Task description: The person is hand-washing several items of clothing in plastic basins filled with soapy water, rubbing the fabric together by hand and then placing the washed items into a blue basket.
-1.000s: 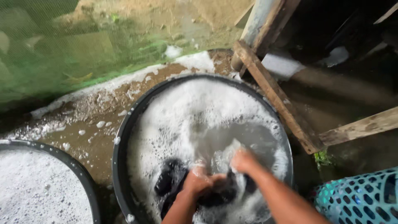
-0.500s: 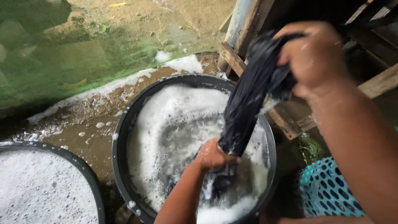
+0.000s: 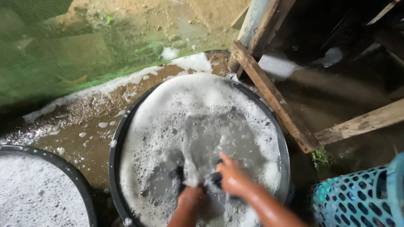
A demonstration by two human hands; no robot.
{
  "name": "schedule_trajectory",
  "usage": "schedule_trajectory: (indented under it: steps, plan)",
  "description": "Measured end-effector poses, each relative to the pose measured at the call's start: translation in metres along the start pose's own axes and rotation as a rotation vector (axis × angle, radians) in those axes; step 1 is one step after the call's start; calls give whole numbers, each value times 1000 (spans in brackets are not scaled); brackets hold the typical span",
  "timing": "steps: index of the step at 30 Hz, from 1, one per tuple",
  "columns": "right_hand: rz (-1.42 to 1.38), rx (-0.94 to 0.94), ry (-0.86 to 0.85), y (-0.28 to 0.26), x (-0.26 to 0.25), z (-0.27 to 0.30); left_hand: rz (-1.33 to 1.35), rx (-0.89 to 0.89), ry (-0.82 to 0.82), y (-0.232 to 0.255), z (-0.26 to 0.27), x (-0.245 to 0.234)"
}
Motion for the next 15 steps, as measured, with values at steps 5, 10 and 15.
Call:
schedule_trajectory:
  steps: [5,10,15]
  plan:
    - [351,-41,-282,8,112,7,-144,-88,-251,-24,1,-6]
    - [464,-35,-398,33,141,-12,-198,-67,-429,-13,16,-56]
    - [-102,68,-234,56,72,-50,-30,81,-136,46,50,-140]
Point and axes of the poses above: each hand's wrist, its own z-axis away from the middle knuckle, its own x-axis out of the palm, y = z × x, the point moved 4 cm from there along -z, towards the middle knuckle, and after that the axes turned 9 degrees about y, right-handed, at the moved point
